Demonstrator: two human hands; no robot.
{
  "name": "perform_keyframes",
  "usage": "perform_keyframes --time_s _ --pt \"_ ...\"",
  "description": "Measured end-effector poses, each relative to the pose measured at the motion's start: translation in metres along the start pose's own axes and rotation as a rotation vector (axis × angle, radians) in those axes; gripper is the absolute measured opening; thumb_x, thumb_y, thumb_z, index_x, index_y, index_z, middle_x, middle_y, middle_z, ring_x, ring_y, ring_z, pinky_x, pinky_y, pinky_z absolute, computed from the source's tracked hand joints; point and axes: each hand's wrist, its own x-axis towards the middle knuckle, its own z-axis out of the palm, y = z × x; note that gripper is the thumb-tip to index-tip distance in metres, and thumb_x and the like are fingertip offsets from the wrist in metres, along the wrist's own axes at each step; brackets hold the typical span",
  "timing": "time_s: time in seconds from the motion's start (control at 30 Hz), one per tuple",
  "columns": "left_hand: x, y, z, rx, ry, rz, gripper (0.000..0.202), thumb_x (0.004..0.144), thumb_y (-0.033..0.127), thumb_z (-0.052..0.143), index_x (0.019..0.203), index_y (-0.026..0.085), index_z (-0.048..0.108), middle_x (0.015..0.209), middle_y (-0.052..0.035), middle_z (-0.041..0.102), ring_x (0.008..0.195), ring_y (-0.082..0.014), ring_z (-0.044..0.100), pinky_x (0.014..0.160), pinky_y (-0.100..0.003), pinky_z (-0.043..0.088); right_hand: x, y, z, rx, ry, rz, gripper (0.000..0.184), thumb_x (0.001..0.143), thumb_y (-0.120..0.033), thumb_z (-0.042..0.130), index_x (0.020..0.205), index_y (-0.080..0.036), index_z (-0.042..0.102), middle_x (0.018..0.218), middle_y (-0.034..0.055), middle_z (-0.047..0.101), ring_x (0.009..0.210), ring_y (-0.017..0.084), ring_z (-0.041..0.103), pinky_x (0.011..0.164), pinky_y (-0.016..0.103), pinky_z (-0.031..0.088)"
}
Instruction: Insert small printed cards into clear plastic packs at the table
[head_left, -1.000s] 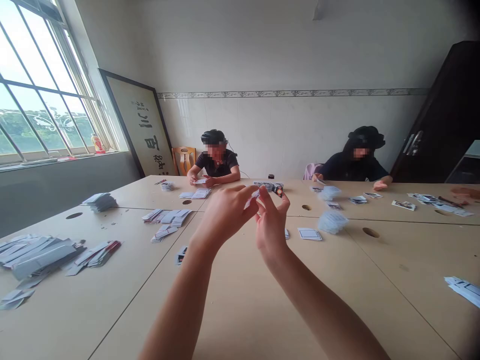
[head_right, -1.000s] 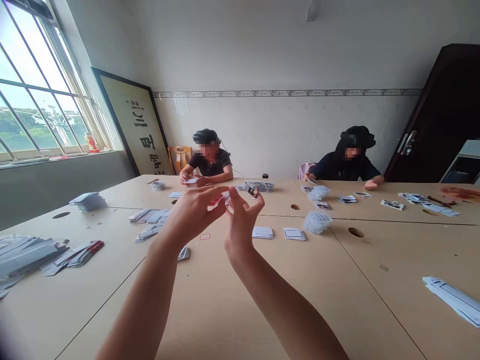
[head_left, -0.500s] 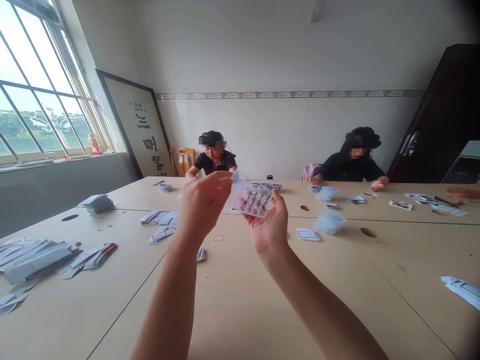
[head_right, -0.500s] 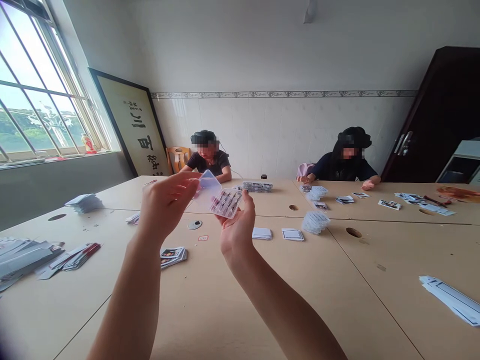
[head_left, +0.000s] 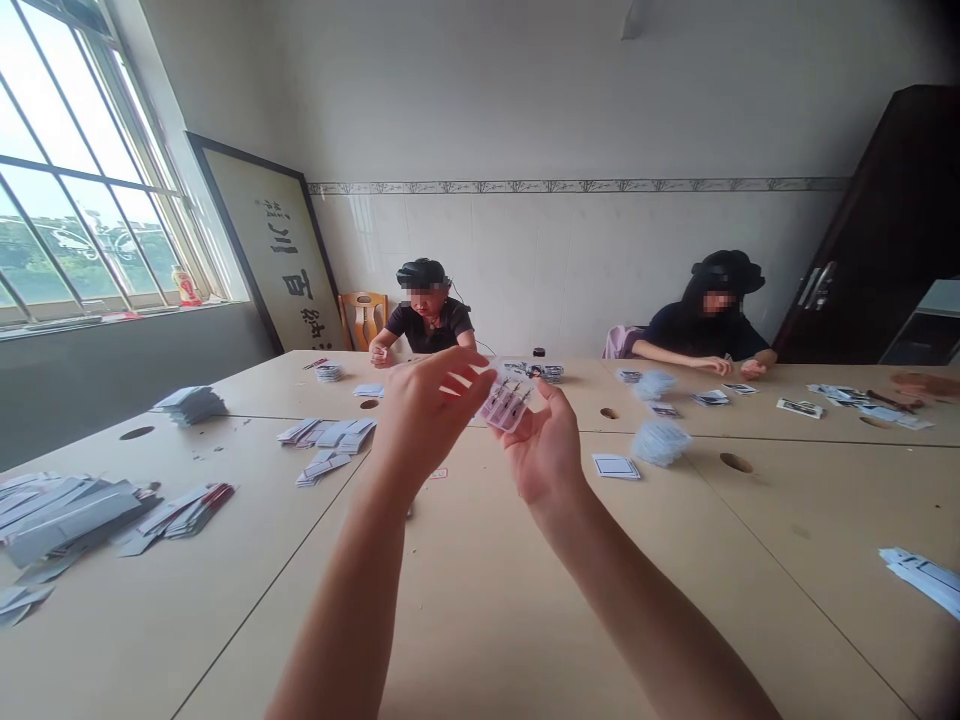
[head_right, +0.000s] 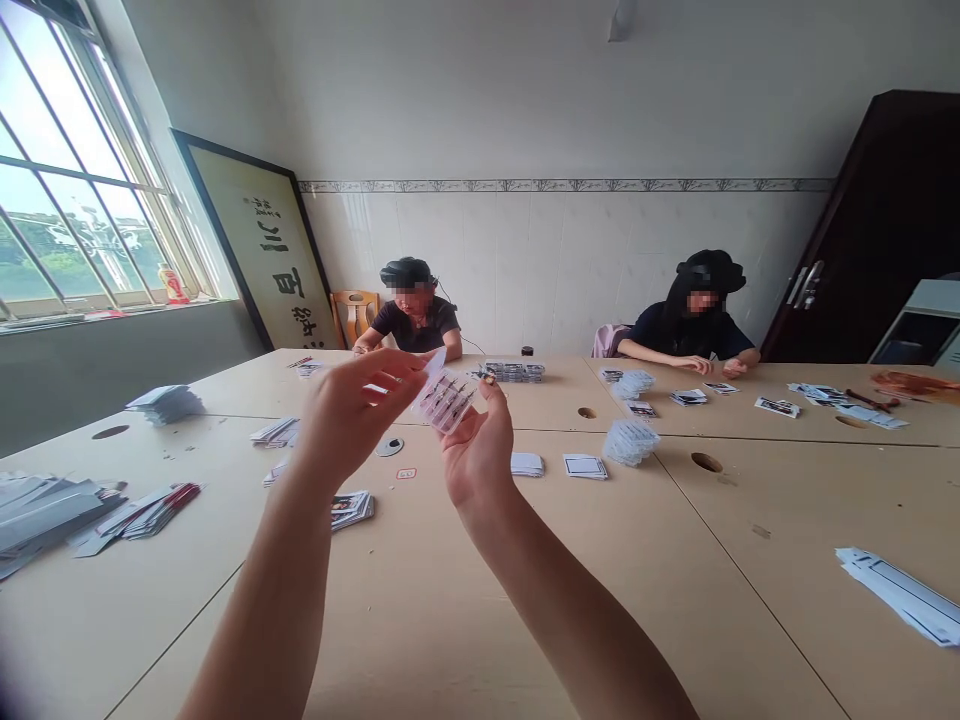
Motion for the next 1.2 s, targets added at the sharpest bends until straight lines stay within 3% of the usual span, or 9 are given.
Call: perform_keyframes --time_s 0.17,0.3,0.43,0.53,0.7,0.8,0.9,1.03,1.2 --pt "-0.003 0.004 0.02 0.219 -0.142 0.16 0.017 0.092 0.035 0.063 0.097 0.026 0.077 0.104 -0.0054 0.074 0.085 -0.0188 0.068 0.07 -0.031 0.056 -0.002 -0.005 -0.001 -0.084 -0.125 -0.092 0.018 0.095 -0.041 0.051 0.096 -0.025 0.058 0.091 0.0025 0.074 0.094 0.017 0.074 0.093 0.034 0.061" --pt "-0.003 0.002 0.031 0.232 -0.175 0.167 0.011 0.091 0.026 0.067 0.098 0.027 0.075 0.114 -0.0053 0.069 0.109 -0.0248 0.064 0.088 -0.039 0.054 -0.003 -0.007 -0.003 -0.084 -0.102 -0.046 0.018 0.096 -0.041 0.05 0.098 -0.024 0.059 0.094 0.0033 0.074 0.101 0.018 0.073 0.096 0.035 0.059" --pt "-0.004 -0.004 0.031 0.233 -0.109 0.012 0.056 0.081 0.032 0.079 0.132 0.029 0.056 0.14 -0.0105 0.055 0.131 -0.0319 0.051 0.103 -0.05 0.048 -0.002 -0.003 -0.004 -0.099 -0.172 -0.084 0.024 0.094 -0.045 0.053 0.106 -0.025 0.059 0.111 0.0046 0.074 0.115 0.021 0.069 0.1 0.039 0.057" --pt "-0.004 -0.007 0.03 0.171 -0.162 -0.101 0.074 0.083 0.044 0.076 0.147 0.028 0.041 0.141 -0.0153 0.056 0.121 -0.0324 0.06 0.088 -0.045 0.055 -0.002 -0.001 -0.004 -0.143 -0.274 -0.118 0.038 0.094 -0.054 0.046 0.111 -0.023 0.06 0.121 0.0086 0.07 0.122 0.026 0.065 0.1 0.045 0.055" --pt "-0.003 0.0 0.032 0.17 -0.145 -0.13 0.059 0.083 0.044 0.074 0.134 0.025 0.052 0.099 -0.0071 0.071 0.081 -0.0249 0.067 0.06 -0.032 0.047 -0.003 -0.003 -0.003 -0.171 -0.225 -0.202 0.035 0.091 -0.053 0.051 0.111 -0.025 0.056 0.125 0.0083 0.067 0.123 0.026 0.063 0.1 0.048 0.054" --pt "-0.003 0.007 0.034 0.156 -0.104 -0.138 0.053 0.083 0.041 0.075 0.129 0.025 0.055 0.095 -0.0042 0.07 0.083 -0.0244 0.066 0.064 -0.032 0.047 -0.005 -0.005 -0.003 -0.123 -0.183 -0.229 0.028 0.089 -0.049 0.056 0.106 -0.026 0.054 0.116 0.0061 0.068 0.115 0.023 0.066 0.097 0.043 0.054" --pt "-0.003 0.008 0.035 0.139 -0.071 -0.174 0.061 0.085 0.039 0.073 0.139 0.025 0.051 0.11 -0.0067 0.068 0.086 -0.0214 0.064 0.073 -0.034 0.051 -0.005 -0.005 -0.003 -0.045 -0.107 -0.268 0.022 0.086 -0.039 0.063 0.101 -0.027 0.053 0.095 0.0005 0.069 0.093 0.017 0.07 0.086 0.035 0.057" --pt "-0.005 0.005 0.032 0.097 -0.096 -0.185 0.079 0.09 0.032 0.065 0.159 0.03 0.026 0.134 -0.0112 0.052 0.091 -0.0182 0.062 0.079 -0.034 0.056 -0.002 -0.004 -0.004 -0.006 -0.073 -0.246 0.025 0.082 -0.024 0.067 0.101 -0.026 0.052 0.082 -0.0029 0.068 0.076 0.014 0.069 0.072 0.03 0.058" --pt "-0.005 0.001 0.028 0.107 -0.185 -0.189 0.106 0.079 0.043 0.078 0.162 0.03 0.014 0.137 -0.0131 0.045 0.112 -0.0286 0.059 0.091 -0.043 0.055 0.0 -0.004 -0.003 -0.019 -0.062 -0.2 0.024 0.081 -0.022 0.071 0.1 -0.022 0.055 0.086 0.0005 0.071 0.078 0.015 0.07 0.068 0.027 0.058"
